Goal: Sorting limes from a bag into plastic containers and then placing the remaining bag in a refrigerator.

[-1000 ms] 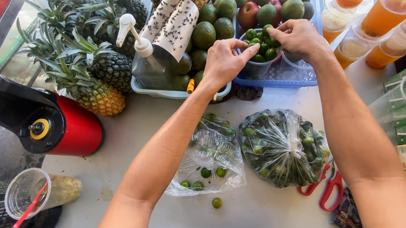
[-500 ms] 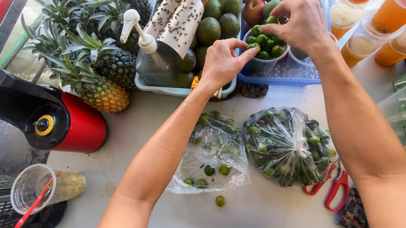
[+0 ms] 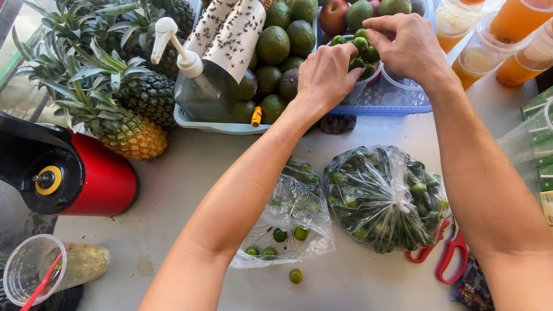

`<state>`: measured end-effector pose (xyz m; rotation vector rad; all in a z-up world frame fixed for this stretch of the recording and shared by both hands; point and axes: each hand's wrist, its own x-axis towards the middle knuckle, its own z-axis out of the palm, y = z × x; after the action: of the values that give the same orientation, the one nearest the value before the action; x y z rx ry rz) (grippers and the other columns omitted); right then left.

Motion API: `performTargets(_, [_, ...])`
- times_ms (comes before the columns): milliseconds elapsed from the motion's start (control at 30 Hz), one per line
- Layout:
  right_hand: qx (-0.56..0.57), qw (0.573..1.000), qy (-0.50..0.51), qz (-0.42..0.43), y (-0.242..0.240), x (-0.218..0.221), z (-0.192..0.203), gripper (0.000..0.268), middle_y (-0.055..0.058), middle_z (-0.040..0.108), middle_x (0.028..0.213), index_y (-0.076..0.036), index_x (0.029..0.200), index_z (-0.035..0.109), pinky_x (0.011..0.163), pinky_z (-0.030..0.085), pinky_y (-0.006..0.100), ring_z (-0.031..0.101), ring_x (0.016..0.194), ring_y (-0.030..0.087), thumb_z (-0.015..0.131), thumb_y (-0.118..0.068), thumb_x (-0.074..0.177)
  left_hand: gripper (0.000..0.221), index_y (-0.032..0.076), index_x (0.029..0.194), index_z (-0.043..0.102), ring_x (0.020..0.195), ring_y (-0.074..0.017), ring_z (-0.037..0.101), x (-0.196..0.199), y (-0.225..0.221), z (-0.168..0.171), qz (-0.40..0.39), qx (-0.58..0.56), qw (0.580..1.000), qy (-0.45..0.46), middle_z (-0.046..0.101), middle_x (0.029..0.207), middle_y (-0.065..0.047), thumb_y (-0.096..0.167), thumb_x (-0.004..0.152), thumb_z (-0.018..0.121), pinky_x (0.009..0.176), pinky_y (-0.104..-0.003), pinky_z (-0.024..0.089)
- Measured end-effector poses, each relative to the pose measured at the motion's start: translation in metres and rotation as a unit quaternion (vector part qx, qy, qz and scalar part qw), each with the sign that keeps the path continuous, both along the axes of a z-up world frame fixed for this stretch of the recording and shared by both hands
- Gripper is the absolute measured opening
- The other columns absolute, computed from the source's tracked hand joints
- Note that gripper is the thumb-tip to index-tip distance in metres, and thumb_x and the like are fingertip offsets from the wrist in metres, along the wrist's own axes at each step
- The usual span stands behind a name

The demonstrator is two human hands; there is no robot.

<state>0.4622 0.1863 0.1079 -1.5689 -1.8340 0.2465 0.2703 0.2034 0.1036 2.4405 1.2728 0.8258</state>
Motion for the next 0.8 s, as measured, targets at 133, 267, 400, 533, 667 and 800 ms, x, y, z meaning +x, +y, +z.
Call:
performTargets(133, [0.011, 0.997, 0.071, 0.038, -0.014, 0.0, 0.007, 0.025, 0.014, 0.076, 0.102, -0.008, 0.124, 0.075, 0.082, 0.056, 0.035, 0.073, 0.09, 0.021, 0.071, -0.022, 0.104, 0.027, 0.013, 0.1, 0.079, 0.073, -0.0235, 0.076, -0.001, 0.016, 0.001, 0.061, -0.064, 0.98, -0.177, 0.078, 0.081, -0.011, 0.038, 0.09, 0.073, 0.067, -0.038, 0.059])
performTargets(267, [0.006, 0.994, 0.091, 0.06, -0.021, -0.004, 0.006, 0.025, 0.011, 0.077, 0.1, -0.007, 0.125, 0.075, 0.081, 0.056, 0.032, 0.071, 0.088, 0.015, 0.07, -0.019, 0.104, 0.032, 0.007, 0.115, 0.073, 0.067, -0.0198, 0.061, -0.015, 0.082, -0.04, 0.088, -0.391, 0.82, -0.408, 0.064, 0.084, -0.01, 0.028, 0.097, 0.056, 0.054, -0.036, 0.054])
performTargets(400, [-0.006, 0.995, 0.091, 0.039, -0.025, -0.013, 0.009, 0.025, 0.01, 0.076, 0.095, -0.008, 0.124, 0.076, 0.077, 0.056, 0.03, 0.069, 0.083, 0.013, 0.072, -0.019, 0.101, 0.035, 0.004, 0.115, 0.069, 0.078, -0.0138, 0.07, -0.027, 0.085, -0.043, 0.006, -0.279, 0.861, -0.425, 0.076, 0.095, -0.01, 0.017, 0.083, 0.069, 0.066, -0.028, 0.06])
performTargets(533, [-0.041, 0.992, 0.118, 0.027, -0.028, -0.022, 0.01, 0.026, 0.008, 0.076, 0.092, -0.011, 0.123, 0.076, 0.071, 0.055, 0.03, 0.066, 0.077, 0.012, 0.072, -0.021, 0.1, 0.039, 0.002, 0.095, 0.073, 0.087, -0.014, 0.079, -0.025, 0.053, -0.016, 0.071, -0.084, 0.946, -0.305, 0.081, 0.092, -0.01, 0.035, 0.077, 0.086, 0.078, -0.029, 0.062])
performTargets(667, [-0.036, 0.991, 0.125, 0.035, -0.033, -0.024, 0.005, 0.025, 0.007, 0.075, 0.091, -0.011, 0.123, 0.077, 0.07, 0.054, 0.03, 0.065, 0.077, 0.011, 0.072, -0.021, 0.101, 0.048, 0.001, 0.108, 0.074, 0.1, -0.0225, 0.077, -0.017, 0.056, -0.042, 0.027, -0.007, 0.962, -0.272, 0.079, 0.104, -0.013, 0.043, 0.085, 0.079, 0.082, -0.034, 0.06])
performTargets(800, [-0.031, 0.992, 0.116, 0.035, -0.039, -0.022, 0.003, 0.025, 0.006, 0.074, 0.089, -0.01, 0.123, 0.077, 0.07, 0.053, 0.029, 0.063, 0.076, 0.01, 0.072, -0.021, 0.101, 0.045, 0.004, 0.115, 0.077, 0.1, -0.0322, 0.076, -0.017, 0.053, -0.045, 0.059, -0.094, 0.984, -0.139, 0.079, 0.102, -0.018, 0.045, 0.101, 0.062, 0.089, -0.041, 0.059])
